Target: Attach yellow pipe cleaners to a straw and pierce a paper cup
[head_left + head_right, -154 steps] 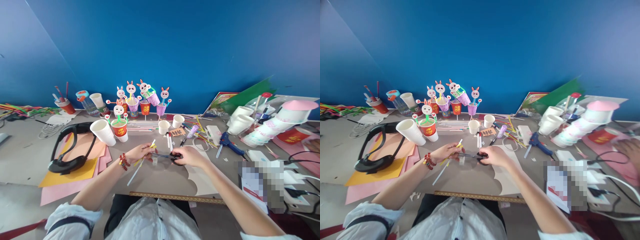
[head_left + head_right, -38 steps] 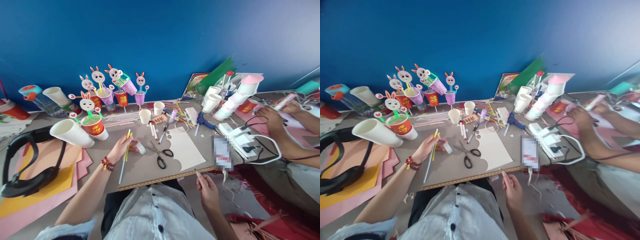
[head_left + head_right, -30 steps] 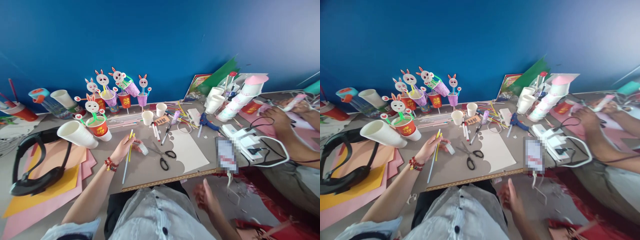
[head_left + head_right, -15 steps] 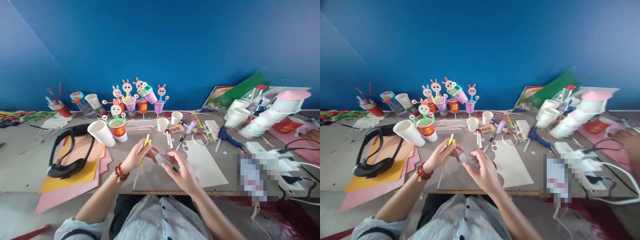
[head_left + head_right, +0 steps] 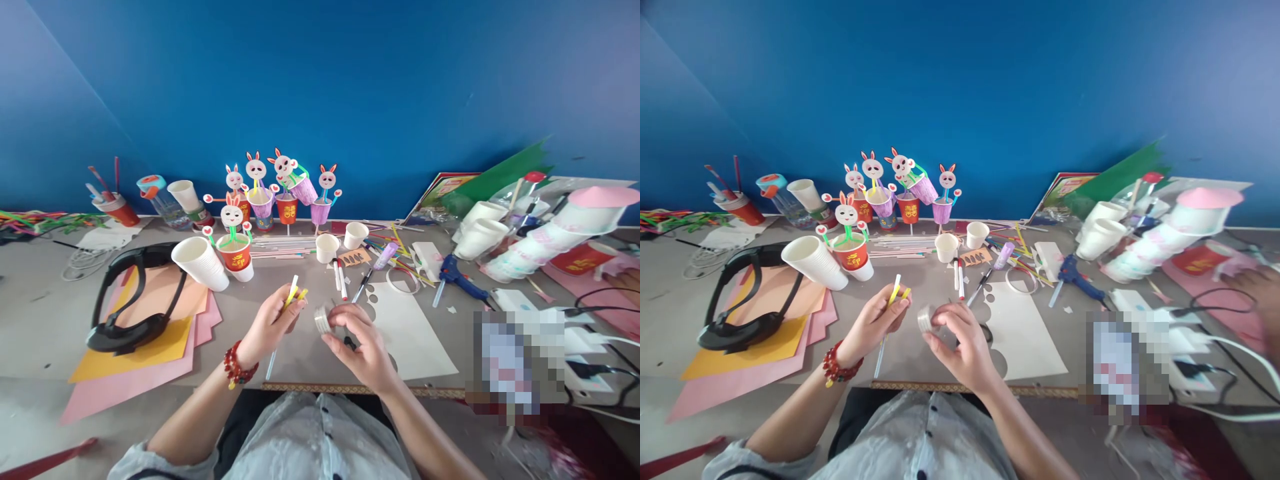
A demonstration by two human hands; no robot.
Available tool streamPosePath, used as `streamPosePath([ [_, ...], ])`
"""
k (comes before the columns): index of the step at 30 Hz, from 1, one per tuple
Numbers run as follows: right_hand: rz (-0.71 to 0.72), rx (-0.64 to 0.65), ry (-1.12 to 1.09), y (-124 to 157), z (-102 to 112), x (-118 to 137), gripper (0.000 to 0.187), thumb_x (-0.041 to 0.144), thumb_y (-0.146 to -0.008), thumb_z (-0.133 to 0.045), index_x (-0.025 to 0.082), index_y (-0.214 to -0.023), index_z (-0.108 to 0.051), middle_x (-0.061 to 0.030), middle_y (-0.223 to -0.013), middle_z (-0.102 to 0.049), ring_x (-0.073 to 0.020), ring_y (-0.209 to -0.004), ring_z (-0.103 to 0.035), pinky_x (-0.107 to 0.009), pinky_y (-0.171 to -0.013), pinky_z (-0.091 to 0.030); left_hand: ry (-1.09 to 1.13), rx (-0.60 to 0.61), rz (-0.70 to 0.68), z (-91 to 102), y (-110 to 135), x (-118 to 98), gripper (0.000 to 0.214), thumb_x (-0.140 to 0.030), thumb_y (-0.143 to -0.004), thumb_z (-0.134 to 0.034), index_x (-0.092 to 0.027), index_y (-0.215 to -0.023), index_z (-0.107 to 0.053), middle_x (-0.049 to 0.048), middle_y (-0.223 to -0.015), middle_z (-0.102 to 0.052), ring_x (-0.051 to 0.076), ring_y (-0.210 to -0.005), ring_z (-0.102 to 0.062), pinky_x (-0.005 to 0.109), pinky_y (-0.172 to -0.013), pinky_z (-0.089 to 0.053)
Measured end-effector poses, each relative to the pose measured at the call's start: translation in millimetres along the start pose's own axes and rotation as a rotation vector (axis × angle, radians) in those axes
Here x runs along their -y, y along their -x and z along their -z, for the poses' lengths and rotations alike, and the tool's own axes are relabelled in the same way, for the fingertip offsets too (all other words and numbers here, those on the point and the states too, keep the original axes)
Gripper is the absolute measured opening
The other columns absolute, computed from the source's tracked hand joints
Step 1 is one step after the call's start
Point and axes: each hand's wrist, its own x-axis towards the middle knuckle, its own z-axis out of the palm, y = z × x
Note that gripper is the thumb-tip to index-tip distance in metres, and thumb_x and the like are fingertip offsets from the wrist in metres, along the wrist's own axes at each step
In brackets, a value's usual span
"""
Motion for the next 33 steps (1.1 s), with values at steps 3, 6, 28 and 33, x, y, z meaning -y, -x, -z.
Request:
streamPosePath([
  [3,0.052,0.014,0.037,-2.0,-0.1,-0.5,0.003,0.024,-0.090,-0.062,0.022,-0.092,-0.060,-0.0074,-0.095,-0.066,-0.0234,-0.096,-0.061,-0.040,-0.089,-0.050,-0.168,0.010,-0.010,0.8,3.9,-3.9,0.022,-0.041,-0.093,-0.056,-0.019,-0.093,-0.056,-0.0043,-0.067,-0.047,0.009,-0.056,-0.042,0.021,-0.053,-0.036],
  [6,0.093,0.025,0.071,-4.0,-0.5,-1.0,0.006,0.021,-0.089,-0.064,0.022,-0.094,-0.060,-0.0067,-0.097,-0.067,-0.0229,-0.095,-0.061,-0.043,-0.095,-0.048,-0.277,0.025,-0.017,1.9,4.8,-10.5,0.021,-0.038,-0.087,-0.065,-0.020,-0.095,-0.060,0.0002,-0.082,-0.058,0.012,-0.070,-0.052,0.023,-0.064,-0.042],
  [28,0.218,-0.022,0.252,-6.3,1.3,0.6,0.013,0.018,-0.088,-0.063,0.024,-0.099,-0.061,-0.0065,-0.097,-0.068,-0.0234,-0.094,-0.062,-0.049,-0.098,-0.047,-0.379,-0.054,-0.156,-3.5,10.0,-8.2,0.024,-0.035,-0.087,-0.064,-0.022,-0.108,-0.065,0.0023,-0.084,-0.063,0.018,-0.079,-0.060,0.027,-0.072,-0.047],
  [33,0.259,-0.047,0.282,-3.9,-4.3,-0.9,0.018,0.016,-0.087,-0.064,0.024,-0.103,-0.060,-0.0069,-0.099,-0.068,-0.0239,-0.095,-0.061,-0.050,-0.099,-0.047,-0.343,-0.156,-0.301,-15.6,16.4,1.9,0.017,-0.027,-0.090,-0.062,-0.023,-0.107,-0.065,0.0069,-0.098,-0.066,0.021,-0.097,-0.063,0.032,-0.085,-0.050],
])
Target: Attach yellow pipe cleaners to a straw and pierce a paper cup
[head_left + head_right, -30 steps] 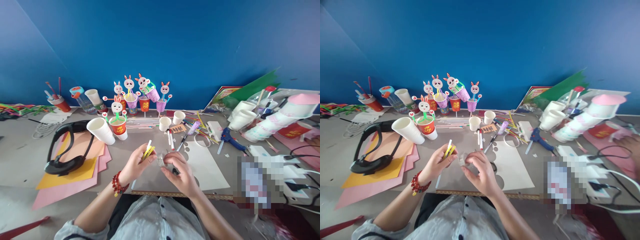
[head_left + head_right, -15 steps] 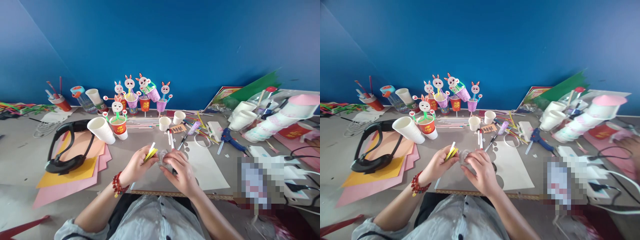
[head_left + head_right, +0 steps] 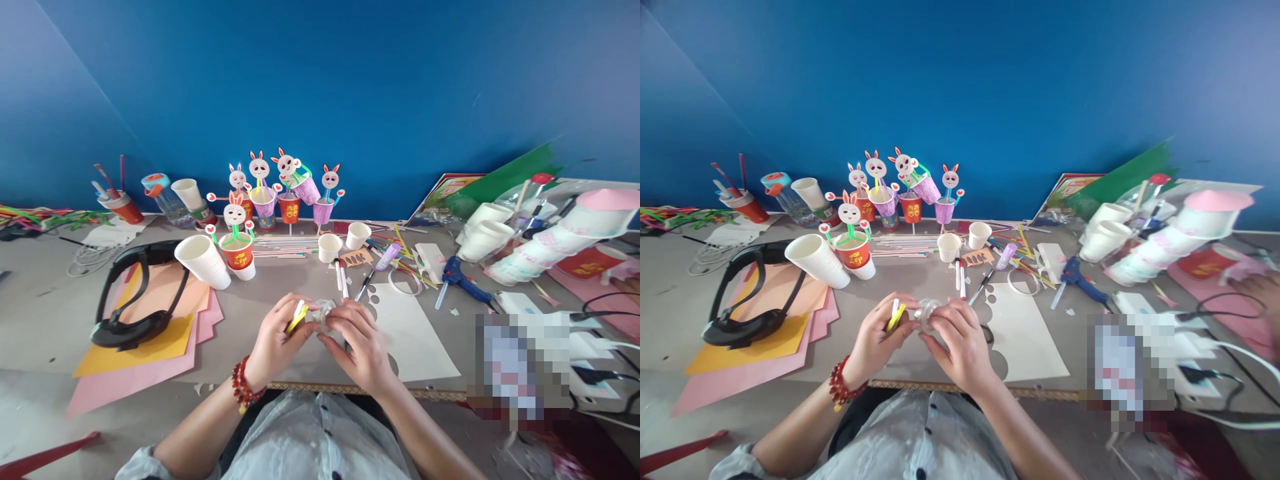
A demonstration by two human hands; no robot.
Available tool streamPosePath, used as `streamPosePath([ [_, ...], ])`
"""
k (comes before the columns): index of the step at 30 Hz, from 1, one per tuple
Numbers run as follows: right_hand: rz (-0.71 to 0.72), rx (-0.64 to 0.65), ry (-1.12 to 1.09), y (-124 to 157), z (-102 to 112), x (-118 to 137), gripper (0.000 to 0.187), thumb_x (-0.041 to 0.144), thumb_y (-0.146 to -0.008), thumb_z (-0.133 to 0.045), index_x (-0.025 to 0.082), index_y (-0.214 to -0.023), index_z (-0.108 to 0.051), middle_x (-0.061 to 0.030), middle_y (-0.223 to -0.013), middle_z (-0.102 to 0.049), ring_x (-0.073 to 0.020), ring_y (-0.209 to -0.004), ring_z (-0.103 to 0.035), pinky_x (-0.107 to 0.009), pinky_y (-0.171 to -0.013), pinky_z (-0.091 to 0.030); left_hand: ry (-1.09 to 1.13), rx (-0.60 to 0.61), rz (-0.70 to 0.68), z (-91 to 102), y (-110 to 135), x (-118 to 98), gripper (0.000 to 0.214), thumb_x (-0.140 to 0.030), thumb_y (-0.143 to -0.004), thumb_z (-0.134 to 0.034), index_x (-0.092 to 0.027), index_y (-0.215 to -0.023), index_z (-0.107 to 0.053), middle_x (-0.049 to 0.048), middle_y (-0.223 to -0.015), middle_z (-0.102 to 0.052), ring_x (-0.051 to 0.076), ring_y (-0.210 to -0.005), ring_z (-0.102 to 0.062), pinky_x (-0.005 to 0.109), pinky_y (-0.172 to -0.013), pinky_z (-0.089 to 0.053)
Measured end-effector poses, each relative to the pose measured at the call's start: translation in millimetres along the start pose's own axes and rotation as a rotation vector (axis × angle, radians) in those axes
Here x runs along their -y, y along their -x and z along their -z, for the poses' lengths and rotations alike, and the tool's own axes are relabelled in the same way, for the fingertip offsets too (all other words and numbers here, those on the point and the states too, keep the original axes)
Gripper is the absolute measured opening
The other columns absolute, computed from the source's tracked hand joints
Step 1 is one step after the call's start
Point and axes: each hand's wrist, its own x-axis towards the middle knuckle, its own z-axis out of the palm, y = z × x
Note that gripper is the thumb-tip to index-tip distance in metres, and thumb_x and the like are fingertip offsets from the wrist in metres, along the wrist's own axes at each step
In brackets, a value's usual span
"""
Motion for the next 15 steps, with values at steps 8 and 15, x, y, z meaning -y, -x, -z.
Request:
streamPosePath([
  [8,-0.001,-0.037,0.027,0.9,-4.1,2.0,0.023,0.013,-0.088,-0.061,0.023,-0.108,-0.061,-0.0088,-0.103,-0.069,-0.0255,-0.098,-0.063,-0.049,-0.097,-0.049,-0.025,-0.169,-0.070,-20.3,17.8,-1.1,0.007,-0.022,-0.093,-0.056,-0.023,-0.092,-0.062,0.0090,-0.104,-0.066,0.021,-0.096,-0.065,0.033,-0.081,-0.052],
  [15,0.017,-0.059,-0.036,-5.9,-4.1,5.3,0.023,0.015,-0.088,-0.063,0.024,-0.108,-0.060,-0.0089,-0.101,-0.068,-0.0259,-0.100,-0.063,-0.047,-0.094,-0.051,0.071,-0.218,0.060,-14.7,15.4,-2.7,0.008,-0.029,-0.091,-0.060,-0.024,-0.097,-0.060,0.0044,-0.096,-0.066,0.017,-0.076,-0.063,0.028,-0.066,-0.050],
])
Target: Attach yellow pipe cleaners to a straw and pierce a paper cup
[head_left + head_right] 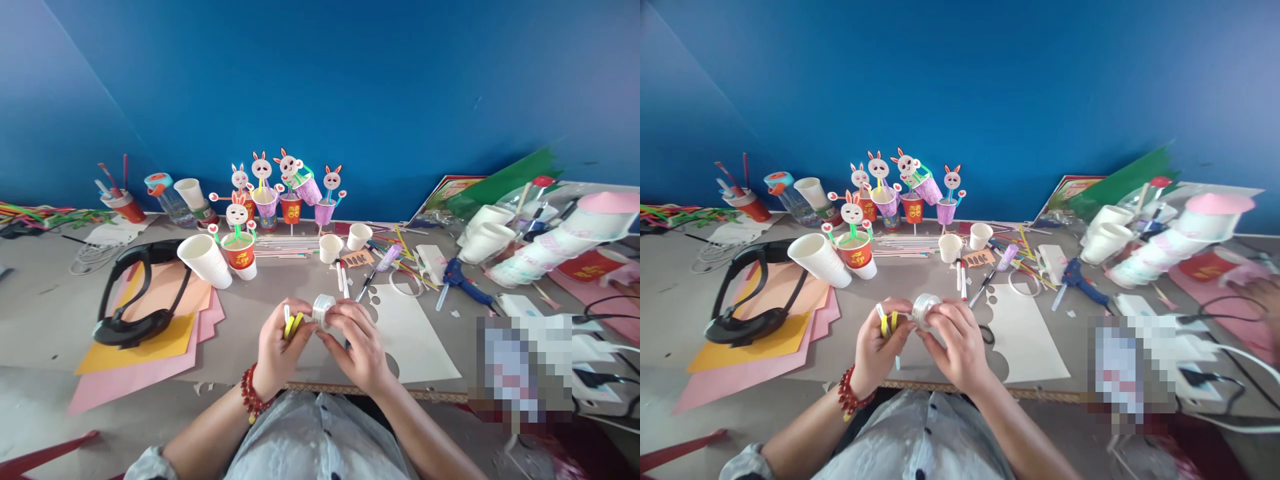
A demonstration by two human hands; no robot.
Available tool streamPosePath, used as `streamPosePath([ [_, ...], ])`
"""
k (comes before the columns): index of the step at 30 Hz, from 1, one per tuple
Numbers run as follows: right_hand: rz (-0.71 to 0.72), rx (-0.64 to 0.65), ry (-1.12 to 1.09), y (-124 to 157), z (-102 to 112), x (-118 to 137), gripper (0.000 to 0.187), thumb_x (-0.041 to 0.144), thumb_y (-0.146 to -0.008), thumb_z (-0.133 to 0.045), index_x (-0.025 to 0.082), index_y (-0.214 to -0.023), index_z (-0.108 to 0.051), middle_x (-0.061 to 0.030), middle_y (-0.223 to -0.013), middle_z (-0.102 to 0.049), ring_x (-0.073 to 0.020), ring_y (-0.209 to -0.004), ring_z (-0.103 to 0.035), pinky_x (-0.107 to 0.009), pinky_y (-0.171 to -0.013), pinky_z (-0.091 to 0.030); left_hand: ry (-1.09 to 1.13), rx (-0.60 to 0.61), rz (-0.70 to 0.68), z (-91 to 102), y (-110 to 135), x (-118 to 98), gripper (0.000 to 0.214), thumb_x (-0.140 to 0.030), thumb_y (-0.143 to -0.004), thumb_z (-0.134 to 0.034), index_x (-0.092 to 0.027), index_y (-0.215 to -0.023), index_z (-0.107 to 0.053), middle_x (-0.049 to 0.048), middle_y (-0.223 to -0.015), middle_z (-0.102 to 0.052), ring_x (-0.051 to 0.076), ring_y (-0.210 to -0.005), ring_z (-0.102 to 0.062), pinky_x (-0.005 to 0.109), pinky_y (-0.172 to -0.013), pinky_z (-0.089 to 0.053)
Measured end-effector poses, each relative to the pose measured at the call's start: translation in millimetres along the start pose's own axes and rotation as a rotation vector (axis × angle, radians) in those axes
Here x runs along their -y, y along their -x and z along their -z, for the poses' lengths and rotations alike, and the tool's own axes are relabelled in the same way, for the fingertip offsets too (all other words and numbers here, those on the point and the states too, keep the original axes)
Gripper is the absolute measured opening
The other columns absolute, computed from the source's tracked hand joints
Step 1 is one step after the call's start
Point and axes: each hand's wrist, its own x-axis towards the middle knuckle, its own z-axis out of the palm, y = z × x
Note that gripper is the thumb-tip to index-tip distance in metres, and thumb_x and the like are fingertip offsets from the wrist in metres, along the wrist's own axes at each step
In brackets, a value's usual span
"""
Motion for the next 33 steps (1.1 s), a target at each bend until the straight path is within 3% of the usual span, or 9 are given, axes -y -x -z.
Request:
streamPosePath([
  [3,0.014,0.023,-0.002,-3.5,2.8,0.5,0.020,0.015,-0.088,-0.063,0.023,-0.105,-0.060,-0.0087,-0.102,-0.067,-0.0259,-0.102,-0.062,-0.046,-0.092,-0.052,-0.049,0.051,-0.052,6.9,-6.6,-5.4,0.010,-0.026,-0.091,-0.061,-0.025,-0.099,-0.065,0.0038,-0.092,-0.068,0.018,-0.081,-0.064,0.030,-0.074,-0.050],
  [8,0.047,0.122,0.036,-8.6,13.0,-2.3,0.014,0.018,-0.089,-0.062,0.023,-0.102,-0.060,-0.0079,-0.100,-0.068,-0.0254,-0.102,-0.061,-0.045,-0.093,-0.051,-0.145,0.210,-0.073,23.2,-22.1,-11.6,0.021,-0.023,-0.089,-0.062,-0.025,-0.109,-0.068,0.0048,-0.095,-0.073,0.019,-0.082,-0.067,0.028,-0.074,-0.051],
  [14,0.073,0.212,0.033,-12.2,21.5,-3.8,0.010,0.020,-0.090,-0.062,0.022,-0.100,-0.059,-0.0082,-0.100,-0.067,-0.0244,-0.097,-0.062,-0.045,-0.095,-0.049,-0.209,0.378,-0.248,38.3,-31.8,-10.7,0.041,-0.010,-0.088,-0.055,-0.030,-0.123,-0.065,0.0044,-0.100,-0.076,0.018,-0.086,-0.071,0.026,-0.076,-0.053],
  [19,0.067,0.242,-0.002,-10.8,21.2,-2.9,0.008,0.023,-0.092,-0.060,0.022,-0.100,-0.058,-0.0084,-0.099,-0.067,-0.0240,-0.099,-0.062,-0.044,-0.095,-0.049,-0.259,0.368,-0.325,41.0,-31.5,-12.5,0.042,-0.005,-0.086,-0.051,-0.026,-0.117,-0.068,0.0054,-0.105,-0.076,0.018,-0.089,-0.073,0.026,-0.075,-0.055],
  [25,0.071,0.316,-0.051,-12.7,24.0,-0.1,0.010,0.023,-0.093,-0.060,0.020,-0.102,-0.056,-0.0085,-0.101,-0.066,-0.0239,-0.101,-0.061,-0.043,-0.097,-0.048,-0.230,0.409,-0.222,42.9,-34.4,-16.6,0.024,-0.008,-0.088,-0.058,-0.023,-0.102,-0.071,0.0017,-0.089,-0.077,0.013,-0.074,-0.071,0.020,-0.068,-0.050],
  [33,0.064,0.338,-0.054,-12.2,26.6,0.7,0.009,0.022,-0.093,-0.060,0.019,-0.100,-0.054,-0.0090,-0.101,-0.066,-0.0235,-0.102,-0.060,-0.042,-0.097,-0.048,-0.276,0.375,-0.212,35.0,-28.3,-15.9,0.016,-0.012,-0.090,-0.058,-0.020,-0.097,-0.070,0.0025,-0.087,-0.076,0.013,-0.075,-0.069,0.020,-0.069,-0.047],
])
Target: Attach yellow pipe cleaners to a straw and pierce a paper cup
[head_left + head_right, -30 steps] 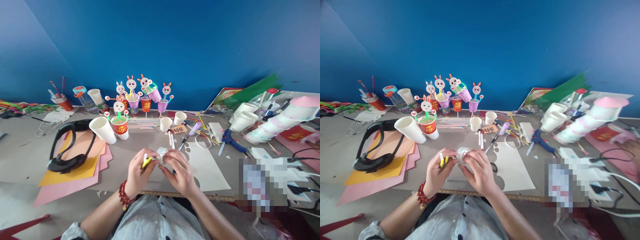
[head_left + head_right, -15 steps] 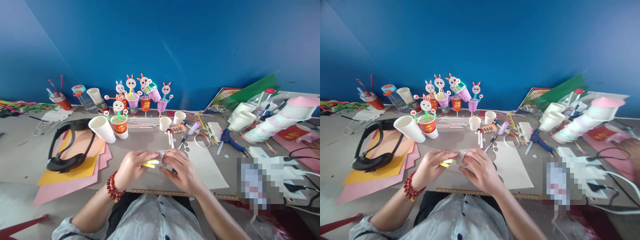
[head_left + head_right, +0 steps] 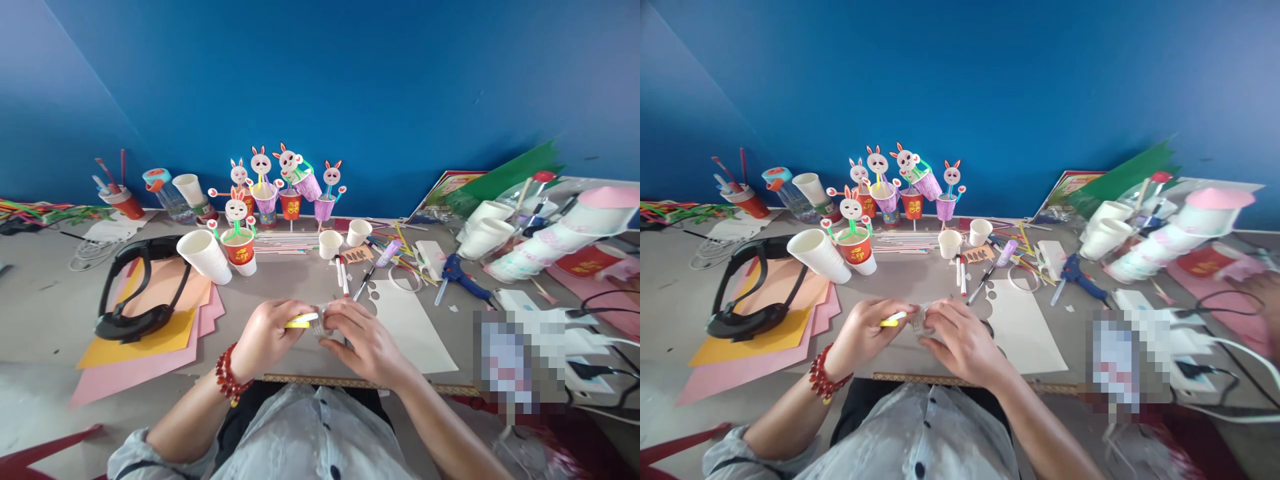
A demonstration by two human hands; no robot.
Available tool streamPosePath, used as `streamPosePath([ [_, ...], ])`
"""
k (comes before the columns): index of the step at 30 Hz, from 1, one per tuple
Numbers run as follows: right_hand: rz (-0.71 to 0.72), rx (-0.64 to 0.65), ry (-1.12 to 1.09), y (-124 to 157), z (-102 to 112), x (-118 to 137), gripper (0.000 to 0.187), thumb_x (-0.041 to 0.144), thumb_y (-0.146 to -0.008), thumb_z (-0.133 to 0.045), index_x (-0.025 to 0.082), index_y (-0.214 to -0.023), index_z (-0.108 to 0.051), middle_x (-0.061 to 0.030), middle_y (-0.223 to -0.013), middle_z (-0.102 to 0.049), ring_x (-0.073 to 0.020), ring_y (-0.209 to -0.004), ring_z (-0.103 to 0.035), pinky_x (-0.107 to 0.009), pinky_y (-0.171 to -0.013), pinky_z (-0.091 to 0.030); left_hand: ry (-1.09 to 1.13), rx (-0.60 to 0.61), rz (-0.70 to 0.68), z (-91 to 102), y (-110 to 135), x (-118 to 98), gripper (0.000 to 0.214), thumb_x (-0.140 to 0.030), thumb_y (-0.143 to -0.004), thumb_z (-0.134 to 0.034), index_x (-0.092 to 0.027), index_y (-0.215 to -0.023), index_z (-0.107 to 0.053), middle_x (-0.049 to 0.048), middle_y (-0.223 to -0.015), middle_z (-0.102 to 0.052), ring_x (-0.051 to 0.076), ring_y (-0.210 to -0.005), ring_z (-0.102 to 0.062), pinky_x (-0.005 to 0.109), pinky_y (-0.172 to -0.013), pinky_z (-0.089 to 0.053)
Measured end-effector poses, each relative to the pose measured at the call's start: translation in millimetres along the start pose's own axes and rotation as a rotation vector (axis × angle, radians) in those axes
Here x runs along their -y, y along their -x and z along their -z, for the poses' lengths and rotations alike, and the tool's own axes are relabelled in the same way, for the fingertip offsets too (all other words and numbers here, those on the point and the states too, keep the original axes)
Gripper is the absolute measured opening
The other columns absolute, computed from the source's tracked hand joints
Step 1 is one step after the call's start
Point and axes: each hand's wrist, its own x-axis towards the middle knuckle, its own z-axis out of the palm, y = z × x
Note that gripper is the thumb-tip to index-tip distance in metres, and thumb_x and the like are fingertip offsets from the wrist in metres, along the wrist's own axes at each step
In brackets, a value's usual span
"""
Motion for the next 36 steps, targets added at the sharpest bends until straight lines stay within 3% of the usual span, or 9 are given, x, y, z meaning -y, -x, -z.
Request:
streamPosePath([
  [3,-0.025,0.036,0.009,0.3,2.3,-0.3,0.010,0.024,-0.094,-0.060,0.019,-0.101,-0.055,-0.0083,-0.100,-0.066,-0.0236,-0.102,-0.061,-0.042,-0.097,-0.048,0.025,0.053,0.077,0.7,-3.5,0.4,0.013,-0.022,-0.092,-0.060,-0.019,-0.095,-0.072,0.0019,-0.082,-0.074,0.013,-0.070,-0.066,0.020,-0.066,-0.045],
  [8,0.038,0.044,0.040,-2.8,7.9,0.4,0.007,0.021,-0.094,-0.059,0.018,-0.099,-0.056,-0.0109,-0.104,-0.066,-0.0254,-0.108,-0.059,-0.042,-0.099,-0.047,0.133,0.124,0.203,8.8,-10.6,-4.8,0.026,-0.031,-0.089,-0.064,-0.019,-0.110,-0.071,0.0006,-0.081,-0.074,0.012,-0.067,-0.064,0.019,-0.065,-0.046],
  [16,0.084,0.049,-0.005,-2.8,9.3,-0.6,0.006,0.022,-0.094,-0.058,0.017,-0.097,-0.056,-0.0114,-0.099,-0.064,-0.0250,-0.104,-0.057,-0.040,-0.093,-0.050,0.128,0.123,0.099,6.6,-6.8,-4.3,0.023,-0.031,-0.092,-0.060,-0.017,-0.101,-0.076,0.0007,-0.069,-0.070,0.008,-0.049,-0.054,0.019,-0.054,-0.043],
  [23,0.067,0.058,-0.021,0.4,7.6,-2.0,0.009,0.024,-0.094,-0.059,0.017,-0.099,-0.057,-0.0120,-0.103,-0.064,-0.0255,-0.108,-0.057,-0.041,-0.096,-0.048,0.123,0.032,-0.017,-0.5,-3.2,0.3,0.022,-0.016,-0.090,-0.057,-0.018,-0.105,-0.073,0.0057,-0.088,-0.077,0.012,-0.065,-0.067,0.021,-0.066,-0.049],
  [31,0.010,-0.015,0.032,-3.6,4.9,-5.4,0.007,0.022,-0.093,-0.060,0.020,-0.099,-0.056,-0.0089,-0.099,-0.066,-0.0239,-0.101,-0.061,-0.041,-0.092,-0.050,0.034,0.048,0.066,7.6,-4.4,-7.3,0.023,-0.023,-0.092,-0.059,-0.021,-0.114,-0.067,0.0018,-0.087,-0.074,0.013,-0.073,-0.067,0.020,-0.069,-0.047],
  [36,0.036,-0.025,0.142,-4.3,1.8,-8.1,0.007,0.023,-0.092,-0.061,0.019,-0.099,-0.060,-0.0095,-0.101,-0.068,-0.0277,-0.107,-0.060,-0.046,-0.096,-0.049,-0.066,0.066,0.123,4.2,-3.2,-5.6,0.008,-0.024,-0.094,-0.054,-0.022,-0.097,-0.061,-0.0002,-0.082,-0.066,0.013,-0.072,-0.060,0.022,-0.068,-0.042],
])
